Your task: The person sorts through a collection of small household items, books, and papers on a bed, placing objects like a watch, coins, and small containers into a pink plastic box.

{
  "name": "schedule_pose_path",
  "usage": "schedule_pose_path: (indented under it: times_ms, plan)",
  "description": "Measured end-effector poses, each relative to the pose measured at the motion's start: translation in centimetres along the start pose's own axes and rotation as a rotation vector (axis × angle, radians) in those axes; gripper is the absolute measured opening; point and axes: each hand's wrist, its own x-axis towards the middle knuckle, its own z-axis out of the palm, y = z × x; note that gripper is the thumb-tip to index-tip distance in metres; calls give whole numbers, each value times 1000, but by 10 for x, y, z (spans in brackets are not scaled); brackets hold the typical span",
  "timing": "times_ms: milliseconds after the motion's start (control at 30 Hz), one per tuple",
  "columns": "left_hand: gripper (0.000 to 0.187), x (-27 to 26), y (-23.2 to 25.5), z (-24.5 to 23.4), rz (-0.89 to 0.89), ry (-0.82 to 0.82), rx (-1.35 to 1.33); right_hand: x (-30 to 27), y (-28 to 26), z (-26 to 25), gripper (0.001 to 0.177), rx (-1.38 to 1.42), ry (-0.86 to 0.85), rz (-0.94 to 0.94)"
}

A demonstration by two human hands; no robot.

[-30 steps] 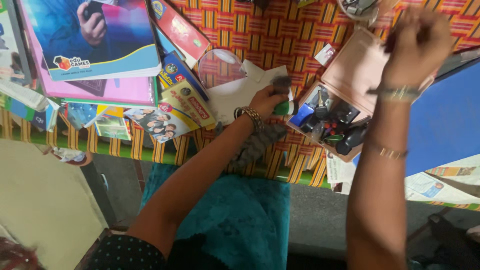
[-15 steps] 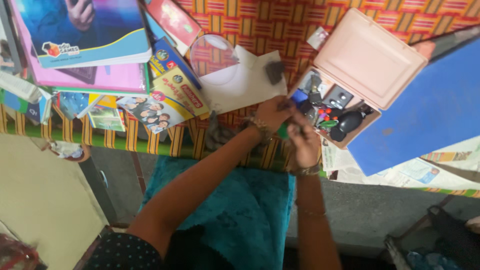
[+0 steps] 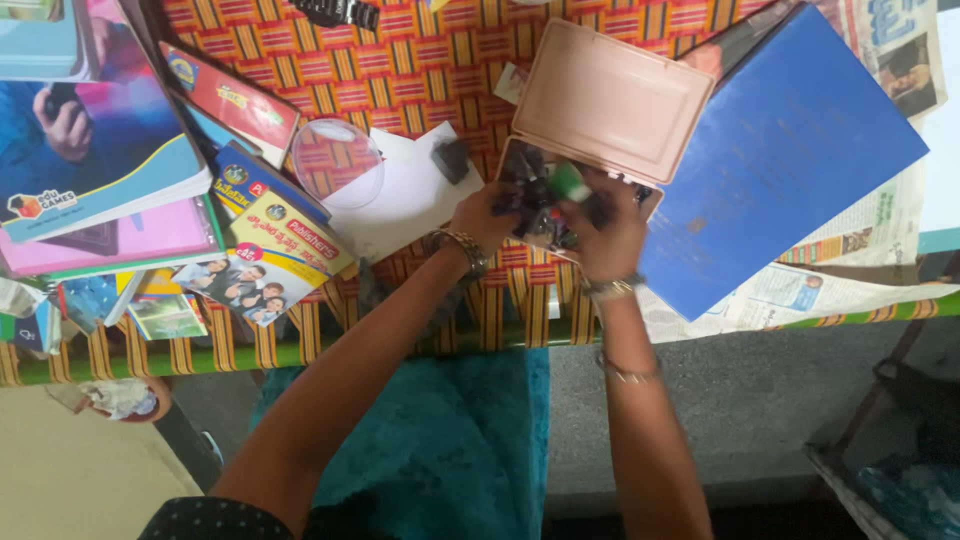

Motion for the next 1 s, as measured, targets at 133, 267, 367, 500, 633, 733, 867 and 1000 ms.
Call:
schedule_pose_path:
  times_ms: [133,267,367,500,633,733,867,1000]
  plan:
    - [58,-25,44,7,157,-16,229,31,-11,7,29,-653,-98,-608]
    - [56,-39,43,0,325,39,490,15,17,-21,29,-558,91,-393]
    - [41,-42,35,3,443,-132,649,-14,31,-48,20,-549,-81,-262]
    - [16,-36,33,15,587,-22,918,-53,33,-45,12,-893,-311,-609]
    - [15,-13,42,25,754,-76,1110,-59,40,-57,23,-831,-197,-591]
    - [19,-20,53,13,852,-155,1033,-55,52,-61,10,-454,-70,-474]
    - [46,-19,56,-10,664,68,913,-60,57,-71,15,-396,142,-203]
    - [79,1,31,-3,819,88,1251,-50,40,-60,24,-629,19,-333]
